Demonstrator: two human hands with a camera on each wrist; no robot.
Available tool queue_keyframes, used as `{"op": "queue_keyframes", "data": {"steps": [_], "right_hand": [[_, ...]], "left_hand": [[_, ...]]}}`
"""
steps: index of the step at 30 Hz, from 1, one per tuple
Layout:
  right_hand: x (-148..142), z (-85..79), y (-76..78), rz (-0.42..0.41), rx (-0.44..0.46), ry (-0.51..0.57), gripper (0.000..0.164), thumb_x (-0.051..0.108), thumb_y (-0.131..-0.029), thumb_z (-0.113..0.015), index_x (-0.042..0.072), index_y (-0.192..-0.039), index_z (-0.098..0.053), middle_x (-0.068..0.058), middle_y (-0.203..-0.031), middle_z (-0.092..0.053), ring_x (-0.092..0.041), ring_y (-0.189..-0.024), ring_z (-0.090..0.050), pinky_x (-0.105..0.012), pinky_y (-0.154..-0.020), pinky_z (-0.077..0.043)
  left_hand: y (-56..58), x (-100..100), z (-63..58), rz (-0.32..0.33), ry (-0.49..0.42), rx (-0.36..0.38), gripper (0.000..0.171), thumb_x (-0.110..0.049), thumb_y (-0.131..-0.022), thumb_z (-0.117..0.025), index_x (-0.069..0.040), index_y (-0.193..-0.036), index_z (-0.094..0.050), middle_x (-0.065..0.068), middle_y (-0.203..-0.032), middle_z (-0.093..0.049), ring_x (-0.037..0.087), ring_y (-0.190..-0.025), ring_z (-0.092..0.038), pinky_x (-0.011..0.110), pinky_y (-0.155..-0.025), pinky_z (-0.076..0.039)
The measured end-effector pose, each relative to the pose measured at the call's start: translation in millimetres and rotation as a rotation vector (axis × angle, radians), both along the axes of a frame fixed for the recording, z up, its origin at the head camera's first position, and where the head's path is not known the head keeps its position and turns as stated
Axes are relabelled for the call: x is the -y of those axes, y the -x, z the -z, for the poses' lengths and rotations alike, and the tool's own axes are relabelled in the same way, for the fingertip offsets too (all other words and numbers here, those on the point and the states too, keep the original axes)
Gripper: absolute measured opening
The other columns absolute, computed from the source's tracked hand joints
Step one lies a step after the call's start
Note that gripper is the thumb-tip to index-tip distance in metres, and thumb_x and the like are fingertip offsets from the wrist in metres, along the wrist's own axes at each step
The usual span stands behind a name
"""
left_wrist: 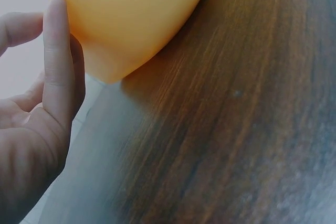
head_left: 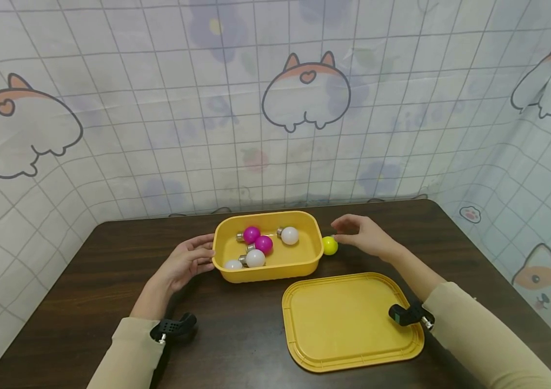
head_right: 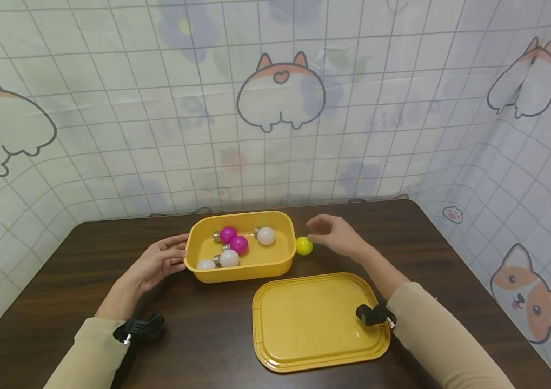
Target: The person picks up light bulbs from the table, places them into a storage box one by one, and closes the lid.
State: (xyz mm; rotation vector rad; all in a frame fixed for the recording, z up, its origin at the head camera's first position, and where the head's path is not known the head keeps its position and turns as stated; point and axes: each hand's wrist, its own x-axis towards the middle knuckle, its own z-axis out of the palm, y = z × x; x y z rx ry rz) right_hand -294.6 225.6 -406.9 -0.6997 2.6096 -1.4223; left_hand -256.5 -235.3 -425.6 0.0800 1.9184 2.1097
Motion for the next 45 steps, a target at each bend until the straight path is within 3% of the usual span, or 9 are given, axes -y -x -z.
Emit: {"op": "queue_keyframes", "data": {"steps": [19,29,34,45], "right_hand": [[3.0,6.5,6.0,-0.135,0.071,0.003,0.05,0.008,-0.093,-0.077,-0.003,-0.138,-0.058,-0.023,-0.14,-0.055,-0.042,-0.133,-0.046,-0.061,-0.108,-0.041],[4.2,12.0,11.0,-0.178,0.07,-0.07,0.045,0.015,-0.093,-0.079,0.005,-0.134,-0.064,-0.013,-0.13,-0.063,-0.032,-0.119,-0.056,-0.047,-0.098,-0.053],[2.7,13.1,10.3,-0.172,0.061,-0.073,0.042,0.014,-0.093,-0.078,0.003,-0.132,-0.065,-0.012,-0.127,-0.064,-0.031,-0.114,-0.058,-0.04,-0.094,-0.056],[-0.5,14.6,9.4,-0.116,0.04,-0.103,0.042,0.016,-0.093,-0.079,0.004,-0.13,-0.065,-0.01,-0.128,-0.065,-0.03,-0.118,-0.057,-0.047,-0.097,-0.049]], "left_hand": [[-0.1,-0.5,-0.5,-0.004,-0.005,0.003,0.062,-0.001,-0.102,-0.061,0.004,-0.156,-0.032,0.022,-0.139,-0.055,0.019,-0.097,-0.072,0.029,-0.083,-0.061],[0.7,-0.2,0.9,-0.008,-0.004,0.006,0.062,0.0,-0.102,-0.06,0.004,-0.156,-0.033,0.024,-0.142,-0.052,0.019,-0.097,-0.072,0.029,-0.082,-0.061],[1.5,-1.0,1.1,-0.021,0.001,0.016,0.059,0.001,-0.102,-0.06,0.001,-0.156,-0.035,0.025,-0.144,-0.051,0.02,-0.097,-0.072,0.03,-0.082,-0.061],[1.9,-1.5,1.8,-0.02,0.0,0.018,0.06,0.001,-0.101,-0.06,0.001,-0.156,-0.035,0.025,-0.144,-0.051,0.019,-0.096,-0.072,0.029,-0.082,-0.061]]}}
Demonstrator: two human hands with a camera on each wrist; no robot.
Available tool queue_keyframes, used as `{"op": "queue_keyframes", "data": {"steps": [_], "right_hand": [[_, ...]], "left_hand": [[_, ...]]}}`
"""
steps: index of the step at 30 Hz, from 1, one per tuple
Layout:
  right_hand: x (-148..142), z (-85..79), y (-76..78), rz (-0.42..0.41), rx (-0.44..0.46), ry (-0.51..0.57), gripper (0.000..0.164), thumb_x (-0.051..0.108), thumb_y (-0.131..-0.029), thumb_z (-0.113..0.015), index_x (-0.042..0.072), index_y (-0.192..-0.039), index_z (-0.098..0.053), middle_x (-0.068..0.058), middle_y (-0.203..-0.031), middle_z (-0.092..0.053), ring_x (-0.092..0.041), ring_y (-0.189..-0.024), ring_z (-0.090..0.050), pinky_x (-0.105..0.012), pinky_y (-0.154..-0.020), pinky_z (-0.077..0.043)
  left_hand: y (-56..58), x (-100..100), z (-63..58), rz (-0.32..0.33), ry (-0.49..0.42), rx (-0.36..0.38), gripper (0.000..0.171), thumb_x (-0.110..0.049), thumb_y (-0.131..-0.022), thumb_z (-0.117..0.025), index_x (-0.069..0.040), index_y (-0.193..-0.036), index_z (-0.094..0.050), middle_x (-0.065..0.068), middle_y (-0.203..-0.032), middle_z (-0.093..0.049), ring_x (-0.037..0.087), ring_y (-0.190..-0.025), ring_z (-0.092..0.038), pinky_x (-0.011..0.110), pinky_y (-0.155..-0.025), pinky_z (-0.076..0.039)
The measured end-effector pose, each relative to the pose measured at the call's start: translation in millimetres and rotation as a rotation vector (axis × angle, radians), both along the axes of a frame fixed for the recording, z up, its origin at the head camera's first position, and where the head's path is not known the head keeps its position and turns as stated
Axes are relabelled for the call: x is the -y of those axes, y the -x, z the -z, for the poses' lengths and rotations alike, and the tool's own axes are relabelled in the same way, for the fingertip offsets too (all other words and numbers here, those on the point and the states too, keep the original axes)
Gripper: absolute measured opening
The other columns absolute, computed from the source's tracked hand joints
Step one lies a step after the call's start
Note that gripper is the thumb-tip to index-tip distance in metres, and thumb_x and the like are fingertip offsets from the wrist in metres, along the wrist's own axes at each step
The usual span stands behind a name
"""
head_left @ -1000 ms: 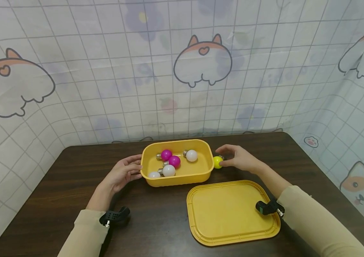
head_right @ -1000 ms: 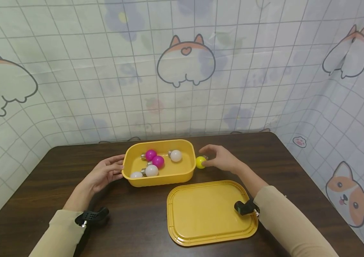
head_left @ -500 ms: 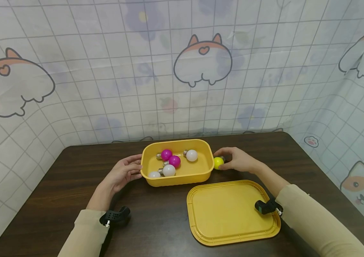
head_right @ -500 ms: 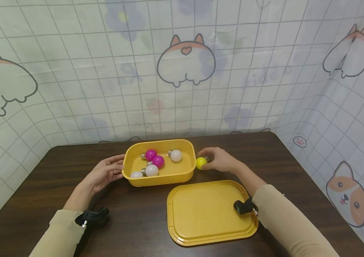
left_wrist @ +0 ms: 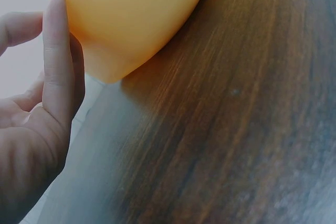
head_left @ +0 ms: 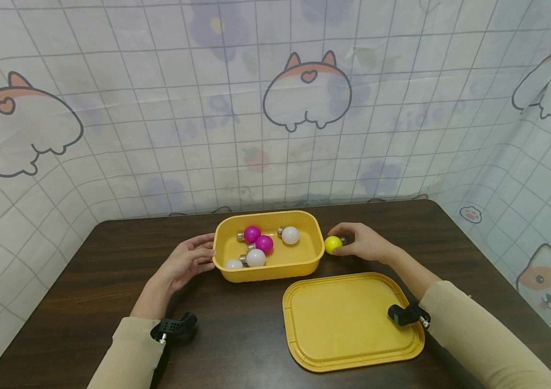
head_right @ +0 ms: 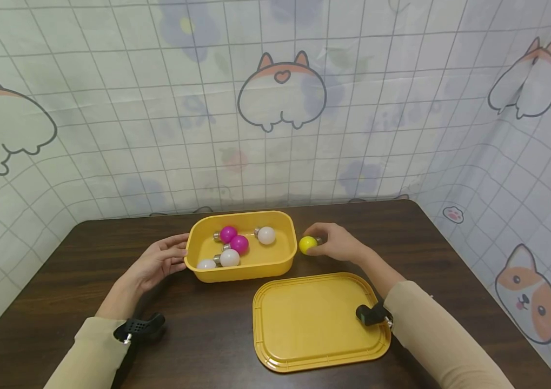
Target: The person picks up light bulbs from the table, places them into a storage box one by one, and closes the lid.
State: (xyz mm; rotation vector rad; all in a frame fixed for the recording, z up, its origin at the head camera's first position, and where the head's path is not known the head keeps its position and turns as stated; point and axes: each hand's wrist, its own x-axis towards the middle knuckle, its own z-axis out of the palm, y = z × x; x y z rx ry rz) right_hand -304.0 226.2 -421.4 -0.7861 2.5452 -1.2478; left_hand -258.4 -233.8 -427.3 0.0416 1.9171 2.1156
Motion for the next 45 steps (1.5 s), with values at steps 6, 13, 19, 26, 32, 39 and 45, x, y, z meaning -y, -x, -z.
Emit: {"op": "queue_keyframes", "data": {"steps": [6,13,19,26,32,39,45], "right_hand": [[-0.4,1.3,1.2,0.021,-0.006,0.014,0.038,0.018,-0.093,-0.079,0.007,-0.127,-0.067,-0.011,-0.125,-0.065,-0.031,-0.114,-0.058,-0.045,-0.094,-0.051],[-0.6,0.9,0.6,0.034,-0.02,0.02,0.037,0.018,-0.093,-0.079,0.007,-0.127,-0.068,-0.01,-0.123,-0.065,-0.03,-0.11,-0.058,-0.044,-0.094,-0.05],[-2.1,-0.8,-2.5,0.058,-0.038,0.034,0.037,0.018,-0.095,-0.077,0.006,-0.128,-0.067,-0.012,-0.124,-0.065,-0.031,-0.11,-0.06,-0.046,-0.093,-0.051],[-5.5,-2.9,-2.4,0.069,-0.032,0.053,0.037,0.022,-0.096,-0.075,0.006,-0.128,-0.066,-0.012,-0.123,-0.065,-0.033,-0.112,-0.06,-0.051,-0.096,-0.05],[-4.9,-6.1,-4.2,0.07,-0.05,0.061,0.035,0.022,-0.096,-0.076,0.006,-0.127,-0.067,-0.011,-0.121,-0.066,-0.031,-0.11,-0.059,-0.049,-0.096,-0.049],[-3.9,-14.1,-7.0,0.076,-0.07,0.077,0.037,0.021,-0.096,-0.075,0.005,-0.128,-0.066,-0.012,-0.12,-0.066,-0.031,-0.108,-0.06,-0.047,-0.093,-0.051],[-3.3,-22.3,-8.4,0.076,-0.058,0.072,0.039,0.025,-0.097,-0.075,0.006,-0.129,-0.065,-0.012,-0.12,-0.066,-0.031,-0.107,-0.061,-0.047,-0.093,-0.051]], "left_hand": [[-0.7,0.9,-1.0,0.004,0.008,-0.014,0.06,0.0,-0.101,-0.061,0.002,-0.155,-0.035,0.025,-0.144,-0.051,0.02,-0.099,-0.072,0.03,-0.083,-0.061],[-0.3,0.8,-0.7,0.007,0.009,-0.007,0.06,0.0,-0.102,-0.06,0.002,-0.156,-0.034,0.026,-0.147,-0.048,0.021,-0.1,-0.072,0.03,-0.083,-0.061],[-0.1,0.9,-0.9,0.013,0.004,-0.007,0.062,-0.001,-0.102,-0.061,0.002,-0.156,-0.033,0.027,-0.148,-0.046,0.021,-0.101,-0.071,0.03,-0.084,-0.06],[-0.7,0.9,-0.9,0.015,-0.004,-0.008,0.062,-0.002,-0.101,-0.062,0.003,-0.156,-0.033,0.027,-0.148,-0.047,0.021,-0.101,-0.071,0.03,-0.084,-0.06],[-1.7,0.7,-2.2,0.019,-0.01,-0.006,0.061,-0.001,-0.102,-0.06,0.002,-0.157,-0.032,0.028,-0.15,-0.045,0.021,-0.102,-0.071,0.03,-0.084,-0.06],[-2.0,-0.3,-3.5,0.018,-0.011,-0.008,0.061,-0.002,-0.103,-0.06,0.002,-0.157,-0.032,0.028,-0.148,-0.046,0.021,-0.101,-0.071,0.03,-0.084,-0.06],[-1.8,0.4,-1.8,0.015,-0.022,-0.002,0.062,-0.002,-0.102,-0.062,0.002,-0.156,-0.033,0.027,-0.146,-0.048,0.021,-0.101,-0.071,0.03,-0.084,-0.06]]}}
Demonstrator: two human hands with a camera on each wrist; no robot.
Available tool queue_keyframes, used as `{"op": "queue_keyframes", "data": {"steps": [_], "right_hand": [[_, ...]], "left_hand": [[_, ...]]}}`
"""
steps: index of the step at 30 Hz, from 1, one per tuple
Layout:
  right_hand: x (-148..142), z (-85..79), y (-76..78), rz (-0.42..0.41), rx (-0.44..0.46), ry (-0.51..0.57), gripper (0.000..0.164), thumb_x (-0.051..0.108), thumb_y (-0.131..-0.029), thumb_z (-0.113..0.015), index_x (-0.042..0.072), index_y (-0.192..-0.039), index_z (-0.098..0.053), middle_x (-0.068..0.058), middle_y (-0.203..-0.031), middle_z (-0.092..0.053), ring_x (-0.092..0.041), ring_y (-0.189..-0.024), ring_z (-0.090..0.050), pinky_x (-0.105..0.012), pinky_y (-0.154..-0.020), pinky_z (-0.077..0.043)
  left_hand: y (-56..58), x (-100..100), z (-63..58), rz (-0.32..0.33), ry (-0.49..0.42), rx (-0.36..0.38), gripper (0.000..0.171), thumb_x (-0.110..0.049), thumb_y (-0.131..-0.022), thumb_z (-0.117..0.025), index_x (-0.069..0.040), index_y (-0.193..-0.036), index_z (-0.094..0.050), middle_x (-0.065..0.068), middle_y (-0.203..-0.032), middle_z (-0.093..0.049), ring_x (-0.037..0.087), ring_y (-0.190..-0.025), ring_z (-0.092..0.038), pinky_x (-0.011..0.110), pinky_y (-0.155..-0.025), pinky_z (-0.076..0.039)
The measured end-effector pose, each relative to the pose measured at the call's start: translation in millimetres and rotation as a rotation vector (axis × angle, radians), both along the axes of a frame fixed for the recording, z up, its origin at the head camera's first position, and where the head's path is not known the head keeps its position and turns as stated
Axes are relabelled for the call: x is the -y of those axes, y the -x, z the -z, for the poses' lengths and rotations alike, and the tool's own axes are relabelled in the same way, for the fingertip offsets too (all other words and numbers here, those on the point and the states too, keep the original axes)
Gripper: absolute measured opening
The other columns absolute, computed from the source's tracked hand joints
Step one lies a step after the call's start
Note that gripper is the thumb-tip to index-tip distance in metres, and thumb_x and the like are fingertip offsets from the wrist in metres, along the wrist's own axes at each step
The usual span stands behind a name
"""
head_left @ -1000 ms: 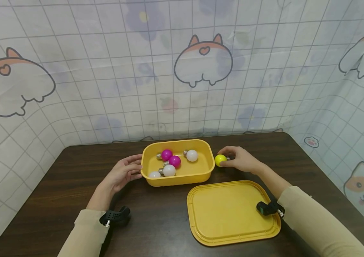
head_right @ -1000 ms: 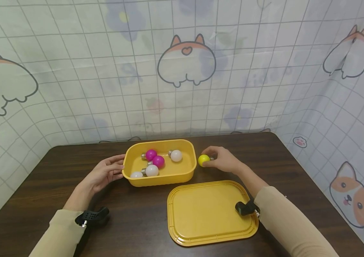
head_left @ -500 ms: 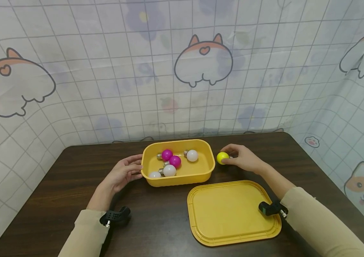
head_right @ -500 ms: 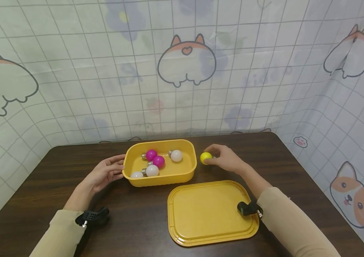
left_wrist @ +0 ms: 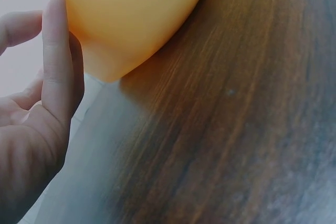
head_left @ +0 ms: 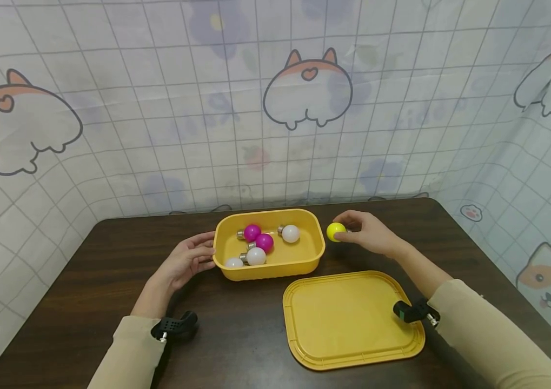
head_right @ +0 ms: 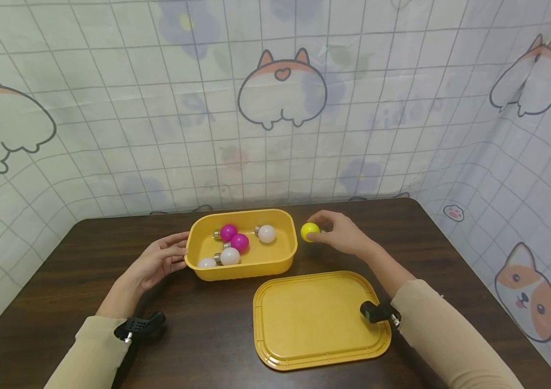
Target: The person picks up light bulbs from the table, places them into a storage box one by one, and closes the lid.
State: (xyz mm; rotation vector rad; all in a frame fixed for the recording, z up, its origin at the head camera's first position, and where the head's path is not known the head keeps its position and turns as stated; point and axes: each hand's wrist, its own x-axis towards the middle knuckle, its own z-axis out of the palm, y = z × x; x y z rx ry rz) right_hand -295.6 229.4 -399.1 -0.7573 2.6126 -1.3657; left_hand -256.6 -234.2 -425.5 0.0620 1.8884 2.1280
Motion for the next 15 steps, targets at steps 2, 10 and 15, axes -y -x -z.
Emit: {"op": "queue_keyframes", "data": {"steps": [2,10,15], "right_hand": [[-0.2,-2.1,0.1,-0.004,0.0,-0.008,0.039,0.026,-0.097,-0.075,0.006,-0.13,-0.065,-0.012,-0.12,-0.066,-0.03,-0.107,-0.061,-0.046,-0.092,-0.052],[-0.7,-16.3,-0.1,-0.008,-0.029,-0.05,0.039,0.029,-0.095,-0.077,0.01,-0.127,-0.066,-0.007,-0.119,-0.066,-0.026,-0.106,-0.063,-0.044,-0.09,-0.053],[0.4,-26.1,-1.4,-0.013,-0.023,-0.063,0.038,0.03,-0.096,-0.076,0.011,-0.127,-0.066,-0.006,-0.118,-0.066,-0.024,-0.104,-0.064,-0.044,-0.088,-0.053]], "left_hand": [[0.2,0.3,0.1,0.001,-0.002,0.001,0.062,-0.002,-0.102,-0.061,0.002,-0.156,-0.033,0.027,-0.147,-0.048,0.021,-0.101,-0.071,0.03,-0.084,-0.06],[1.5,0.6,0.6,-0.003,0.003,0.003,0.059,0.0,-0.103,-0.058,0.002,-0.156,-0.033,0.027,-0.146,-0.049,0.02,-0.1,-0.072,0.03,-0.085,-0.06],[0.5,1.2,0.5,-0.004,0.006,-0.001,0.058,-0.001,-0.103,-0.058,0.003,-0.156,-0.034,0.027,-0.145,-0.05,0.02,-0.099,-0.072,0.03,-0.085,-0.06]]}}
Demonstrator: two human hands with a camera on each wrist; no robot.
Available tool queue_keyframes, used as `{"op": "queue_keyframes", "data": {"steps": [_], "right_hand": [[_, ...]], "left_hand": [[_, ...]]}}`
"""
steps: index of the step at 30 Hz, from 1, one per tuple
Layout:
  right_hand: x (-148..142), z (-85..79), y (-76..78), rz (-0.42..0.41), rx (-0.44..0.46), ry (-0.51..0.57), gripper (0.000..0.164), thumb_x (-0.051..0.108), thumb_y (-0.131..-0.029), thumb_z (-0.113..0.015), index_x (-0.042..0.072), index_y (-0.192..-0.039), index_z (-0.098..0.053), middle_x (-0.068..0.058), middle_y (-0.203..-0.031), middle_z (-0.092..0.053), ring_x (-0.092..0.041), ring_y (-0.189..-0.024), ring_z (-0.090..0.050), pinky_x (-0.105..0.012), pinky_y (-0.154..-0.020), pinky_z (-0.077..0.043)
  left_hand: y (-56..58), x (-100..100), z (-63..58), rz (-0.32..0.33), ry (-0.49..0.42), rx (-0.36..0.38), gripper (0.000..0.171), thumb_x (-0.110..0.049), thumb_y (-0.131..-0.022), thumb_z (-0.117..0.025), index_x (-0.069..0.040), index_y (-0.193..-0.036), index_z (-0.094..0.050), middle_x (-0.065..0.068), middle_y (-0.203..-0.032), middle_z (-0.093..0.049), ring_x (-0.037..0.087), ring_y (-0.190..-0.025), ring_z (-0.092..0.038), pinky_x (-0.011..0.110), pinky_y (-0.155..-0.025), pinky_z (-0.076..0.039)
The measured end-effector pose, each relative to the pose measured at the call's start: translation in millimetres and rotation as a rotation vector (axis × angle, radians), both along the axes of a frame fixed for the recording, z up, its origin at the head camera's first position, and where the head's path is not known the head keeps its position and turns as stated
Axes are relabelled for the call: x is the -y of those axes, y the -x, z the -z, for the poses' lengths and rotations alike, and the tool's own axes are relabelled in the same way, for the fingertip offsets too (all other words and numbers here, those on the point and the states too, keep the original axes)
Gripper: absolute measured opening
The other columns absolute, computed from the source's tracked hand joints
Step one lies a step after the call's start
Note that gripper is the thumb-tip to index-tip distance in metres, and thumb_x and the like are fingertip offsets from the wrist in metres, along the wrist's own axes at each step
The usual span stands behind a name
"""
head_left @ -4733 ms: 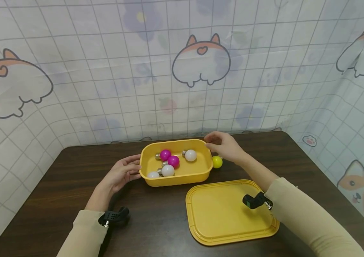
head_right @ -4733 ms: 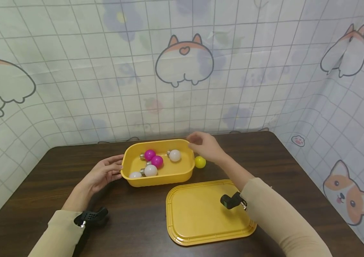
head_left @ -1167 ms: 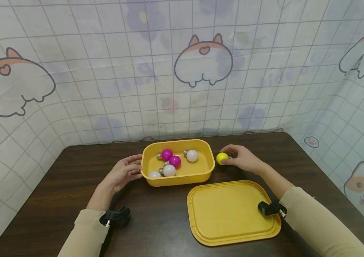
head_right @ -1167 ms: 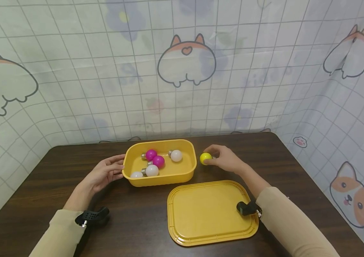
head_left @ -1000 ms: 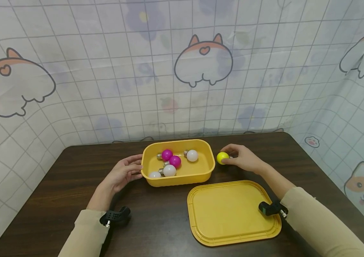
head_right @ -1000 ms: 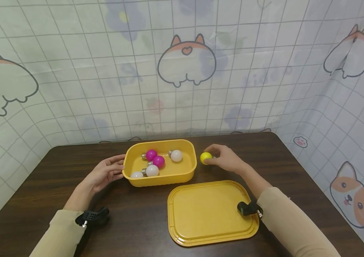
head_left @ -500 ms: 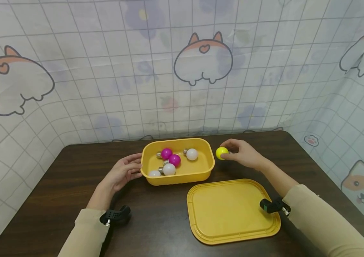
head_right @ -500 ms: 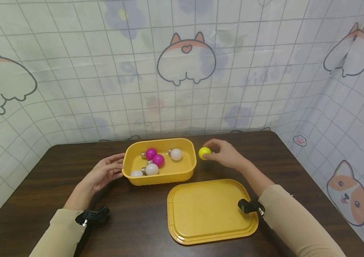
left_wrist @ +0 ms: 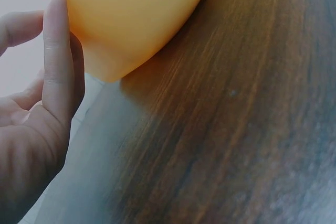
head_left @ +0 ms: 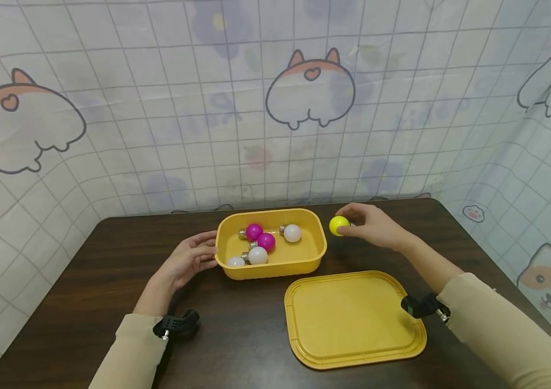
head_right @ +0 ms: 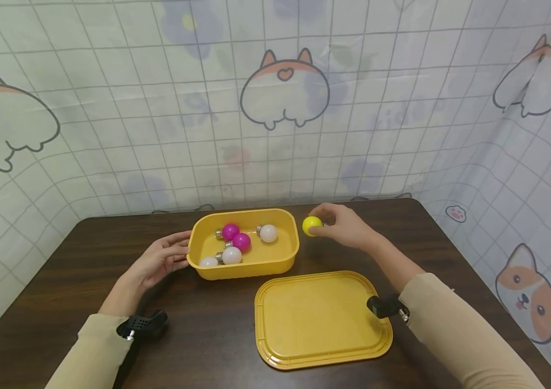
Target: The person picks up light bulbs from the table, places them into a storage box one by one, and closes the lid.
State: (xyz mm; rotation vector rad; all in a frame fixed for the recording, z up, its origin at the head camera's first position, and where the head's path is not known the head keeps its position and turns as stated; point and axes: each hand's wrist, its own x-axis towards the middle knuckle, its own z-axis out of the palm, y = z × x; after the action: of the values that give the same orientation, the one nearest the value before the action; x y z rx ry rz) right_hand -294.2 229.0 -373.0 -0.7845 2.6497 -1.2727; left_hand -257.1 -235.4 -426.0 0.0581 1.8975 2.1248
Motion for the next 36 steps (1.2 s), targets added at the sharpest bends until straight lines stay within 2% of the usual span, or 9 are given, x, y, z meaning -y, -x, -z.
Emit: {"op": "queue_keyframes", "data": {"steps": [10,19,29,36], "right_hand": [[4.5,-9.0,-0.9,-0.025,-0.005,-0.022,0.038,0.034,-0.096,-0.075,0.013,-0.127,-0.067,-0.005,-0.12,-0.065,-0.025,-0.106,-0.063,-0.044,-0.088,-0.052],[18.0,-14.5,-3.2,-0.055,-0.002,0.008,0.04,0.031,-0.096,-0.075,0.012,-0.13,-0.065,-0.005,-0.122,-0.065,-0.025,-0.107,-0.064,-0.044,-0.089,-0.055],[37.0,-20.5,-2.1,-0.057,0.014,0.012,0.041,0.034,-0.095,-0.076,0.015,-0.13,-0.066,-0.003,-0.128,-0.064,-0.024,-0.117,-0.061,-0.046,-0.095,-0.054],[47.7,-20.5,-0.5,-0.071,-0.002,0.006,0.042,0.031,-0.096,-0.076,0.011,-0.131,-0.066,-0.007,-0.131,-0.063,-0.028,-0.122,-0.06,-0.049,-0.1,-0.052]], "left_hand": [[1.7,-0.6,1.2,0.0,-0.011,0.001,0.058,0.0,-0.103,-0.059,0.003,-0.155,-0.034,0.025,-0.142,-0.052,0.02,-0.098,-0.072,0.03,-0.083,-0.06],[1.1,0.2,2.3,-0.006,-0.01,0.002,0.06,-0.002,-0.102,-0.061,0.002,-0.156,-0.034,0.026,-0.145,-0.051,0.02,-0.098,-0.072,0.03,-0.083,-0.06],[0.8,-0.1,0.9,-0.001,-0.025,0.005,0.061,-0.001,-0.101,-0.062,0.002,-0.156,-0.034,0.024,-0.143,-0.053,0.02,-0.097,-0.072,0.03,-0.082,-0.061],[0.5,0.3,0.4,0.001,-0.023,0.005,0.063,-0.003,-0.101,-0.064,0.002,-0.156,-0.033,0.024,-0.144,-0.052,0.02,-0.098,-0.072,0.03,-0.083,-0.06]]}}
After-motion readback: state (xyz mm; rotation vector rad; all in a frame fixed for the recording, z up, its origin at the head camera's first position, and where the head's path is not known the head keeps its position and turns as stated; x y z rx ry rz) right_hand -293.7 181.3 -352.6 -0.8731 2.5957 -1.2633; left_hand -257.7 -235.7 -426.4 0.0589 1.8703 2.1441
